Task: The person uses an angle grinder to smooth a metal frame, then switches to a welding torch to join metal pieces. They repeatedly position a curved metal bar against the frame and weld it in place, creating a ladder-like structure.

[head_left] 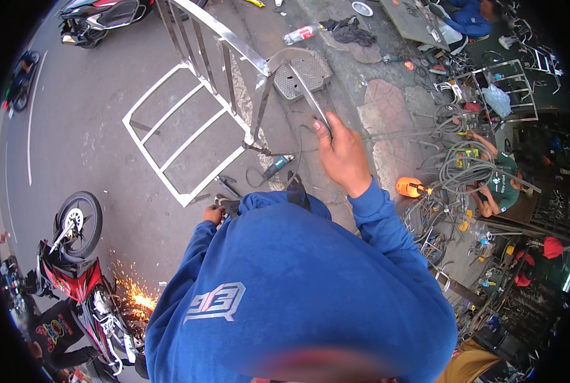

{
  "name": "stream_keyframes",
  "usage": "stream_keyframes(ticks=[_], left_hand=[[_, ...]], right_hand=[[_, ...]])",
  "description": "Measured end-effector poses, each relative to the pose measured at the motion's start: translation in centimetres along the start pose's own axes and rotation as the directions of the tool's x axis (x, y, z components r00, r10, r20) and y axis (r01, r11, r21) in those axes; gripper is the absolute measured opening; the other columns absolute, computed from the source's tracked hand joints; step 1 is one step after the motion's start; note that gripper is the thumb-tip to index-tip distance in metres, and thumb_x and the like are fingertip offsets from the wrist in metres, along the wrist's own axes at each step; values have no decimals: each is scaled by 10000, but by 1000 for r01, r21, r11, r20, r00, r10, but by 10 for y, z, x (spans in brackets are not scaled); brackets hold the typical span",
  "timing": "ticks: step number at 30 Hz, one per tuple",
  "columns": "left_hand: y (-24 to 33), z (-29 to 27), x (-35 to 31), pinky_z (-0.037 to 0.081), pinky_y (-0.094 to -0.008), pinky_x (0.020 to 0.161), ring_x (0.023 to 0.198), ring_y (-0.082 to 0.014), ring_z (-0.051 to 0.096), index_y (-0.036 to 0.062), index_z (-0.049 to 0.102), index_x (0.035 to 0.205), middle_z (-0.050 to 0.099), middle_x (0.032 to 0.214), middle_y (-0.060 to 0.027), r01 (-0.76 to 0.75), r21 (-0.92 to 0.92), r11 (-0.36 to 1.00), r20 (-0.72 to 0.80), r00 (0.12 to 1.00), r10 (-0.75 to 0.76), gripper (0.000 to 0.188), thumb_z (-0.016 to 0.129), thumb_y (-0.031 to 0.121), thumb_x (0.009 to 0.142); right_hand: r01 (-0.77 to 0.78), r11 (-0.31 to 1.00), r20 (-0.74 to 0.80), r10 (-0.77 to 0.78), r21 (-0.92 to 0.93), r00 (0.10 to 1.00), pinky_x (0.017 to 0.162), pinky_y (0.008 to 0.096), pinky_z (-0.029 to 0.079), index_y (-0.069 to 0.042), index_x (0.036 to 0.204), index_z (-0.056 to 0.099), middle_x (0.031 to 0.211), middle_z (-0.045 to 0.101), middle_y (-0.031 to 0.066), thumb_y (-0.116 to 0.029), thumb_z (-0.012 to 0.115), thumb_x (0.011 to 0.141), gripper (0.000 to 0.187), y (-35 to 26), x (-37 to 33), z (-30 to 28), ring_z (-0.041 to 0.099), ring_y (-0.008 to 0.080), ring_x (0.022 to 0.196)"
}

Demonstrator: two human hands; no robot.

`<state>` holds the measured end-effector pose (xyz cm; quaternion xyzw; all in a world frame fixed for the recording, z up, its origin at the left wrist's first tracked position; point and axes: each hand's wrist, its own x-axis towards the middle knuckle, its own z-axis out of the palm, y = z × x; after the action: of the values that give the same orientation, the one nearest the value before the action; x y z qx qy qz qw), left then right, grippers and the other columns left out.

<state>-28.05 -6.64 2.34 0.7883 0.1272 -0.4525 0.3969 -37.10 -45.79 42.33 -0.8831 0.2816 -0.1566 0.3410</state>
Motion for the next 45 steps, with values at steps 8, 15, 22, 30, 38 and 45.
stream_keyframes(ticks=[8, 15, 22, 30, 38, 45], left_hand=[[10, 13, -44, 537, -337, 680, 733, -185, 689, -25, 742, 962, 742, 821, -97, -24, 214, 976, -107, 993, 48, 262, 706, 220, 875], [28, 15, -60, 569, -363, 753, 787, -239, 722, -32, 740, 1000, 755, 887, -151, -14, 275, 961, -57, 998, 31, 290, 692, 220, 866], [45, 37, -63, 564, -335, 793, 844, -188, 718, 16, 762, 996, 772, 939, -121, -128, 244, 961, -47, 989, 143, 231, 735, 159, 816], [56, 50, -86, 553, -328, 766, 807, -173, 689, 2, 743, 1009, 756, 914, -100, -85, 206, 975, -78, 992, 103, 254, 738, 181, 828], [51, 74, -102, 544, -315, 735, 784, -166, 677, 0, 739, 1015, 752, 900, -98, -65, 207, 976, -167, 981, 101, 260, 741, 187, 834], [46, 82, -104, 551, -310, 725, 747, -150, 669, -11, 718, 912, 745, 850, -89, -20, 245, 969, -94, 995, 45, 176, 736, 144, 832]], right_hand=[[81, 990, -23, -79, 114, 997, 609, 388, 473, -26, 1200, 642, 726, 627, 179, -222, 582, 1040, 260, 27, 4, 6, 626, 307, 625], [42, 944, 112, -84, 328, 990, 635, 359, 498, -16, 1196, 642, 792, 671, 178, -230, 575, 1047, 270, 45, 10, 1, 659, 249, 670], [85, 901, 17, -102, 426, 995, 665, 470, 508, -34, 1140, 642, 828, 685, 229, -270, 549, 1034, 275, 50, 14, 4, 680, 423, 777], [117, 900, 51, -152, 420, 987, 641, 411, 520, -1, 1171, 644, 883, 721, 205, -222, 564, 1048, 265, 65, 19, 5, 719, 383, 777], [165, 865, 41, -209, 475, 977, 602, 378, 501, -4, 1153, 645, 819, 696, 200, -216, 568, 1049, 248, 73, 32, 3, 704, 337, 696], [135, 857, 127, -226, 498, 966, 588, 379, 495, -8, 1157, 641, 805, 685, 200, -211, 567, 1050, 241, 82, 39, -1, 701, 328, 673]])
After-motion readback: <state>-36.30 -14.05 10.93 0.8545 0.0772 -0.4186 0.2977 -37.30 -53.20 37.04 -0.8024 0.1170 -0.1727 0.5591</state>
